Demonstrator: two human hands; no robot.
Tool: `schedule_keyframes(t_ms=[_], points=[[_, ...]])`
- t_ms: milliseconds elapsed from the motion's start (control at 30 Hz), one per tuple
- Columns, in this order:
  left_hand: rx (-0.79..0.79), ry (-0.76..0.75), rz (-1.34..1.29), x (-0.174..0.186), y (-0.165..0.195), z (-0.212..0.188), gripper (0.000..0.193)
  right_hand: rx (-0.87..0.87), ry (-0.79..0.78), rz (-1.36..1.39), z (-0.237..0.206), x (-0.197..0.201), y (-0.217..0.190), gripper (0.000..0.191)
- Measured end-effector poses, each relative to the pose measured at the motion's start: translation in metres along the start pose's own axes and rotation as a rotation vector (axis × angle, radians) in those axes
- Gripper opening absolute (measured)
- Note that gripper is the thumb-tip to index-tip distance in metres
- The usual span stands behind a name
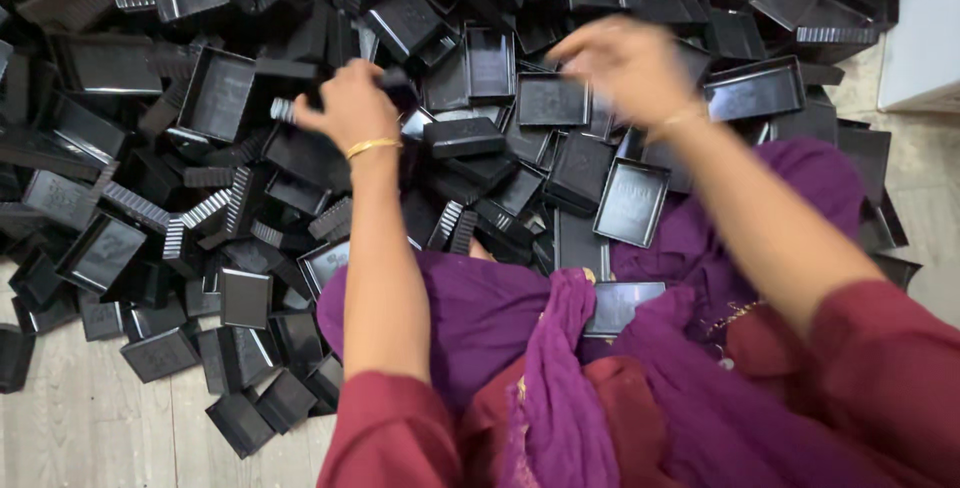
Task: The person sits on the floor and repeatedly picks up two separate black plastic tray components, snaps them together, and places the assembled unit back into the pile. The process is repeated continuously with no visible final stacking or storage.
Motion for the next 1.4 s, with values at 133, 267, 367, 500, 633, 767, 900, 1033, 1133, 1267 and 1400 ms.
schedule_keyframes(t_ms=[133, 267, 367, 500, 633, 767, 900, 1033, 1133, 1267, 1400], points=[[0.042, 0.368, -0.611, 0.058, -0.053, -0.031, 0.023, 0.406, -0.321, -0.469, 0.086, -0.145, -0.071, 0.050], [-0.022, 0.308, -1.853, 0.036, -0.071, -0.034, 0.038, 0.012, -0.702, -0.777, 0.121, -0.189, -0.033, 0.049], [-0.201, 0.149, -2.180, 0.042, -0.041, -0.030, 0.062, 0.201, -0.640, -1.027, 0.106, -0.175, -0.026, 0.021], [-0.361, 0.049, -2.236, 0.065, 0.001, -0.034, 0.053, 0.164, -0.638, -1.182, 0.061, -0.149, 0.000, 0.031], [-0.412, 0.028, -2.270, 0.083, 0.025, -0.045, 0.049, -0.021, -0.570, -1.139, 0.046, -0.132, 0.006, 0.055], [-0.363, 0.023, -2.168, 0.062, 0.041, -0.065, 0.047, -0.280, -0.569, -0.869, 0.057, -0.136, 0.015, 0.054], [0.085, 0.013, -2.076, -0.009, 0.030, -0.072, 0.045, -0.264, -0.439, -0.834, 0.066, -0.150, 0.011, 0.055], [0.125, 0.016, -1.972, -0.034, 0.015, -0.058, 0.045, -0.179, -0.357, -0.832, 0.053, -0.142, 0.007, 0.015], [0.128, -0.036, -1.884, -0.040, 0.029, -0.050, 0.043, -0.279, -0.031, 0.007, 0.027, -0.079, 0.005, 0.029], [0.041, -0.422, -1.901, -0.055, 0.096, -0.061, 0.044, -0.148, -0.162, 1.297, -0.009, -0.064, -0.023, 0.031], [-0.266, -0.547, -1.737, -0.050, 0.143, -0.079, 0.044, -0.544, 0.044, 1.265, -0.036, -0.085, 0.005, 0.028]])
Point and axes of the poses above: each hand's wrist, its own z-axis towards the middle knuckle, its own x-axis out of the back of the hand, y = z × x, the point moved 9 cm from there along z, towards the middle knuckle, and after that the axes turned 13 degrees about -y, right-handed, at the moved point
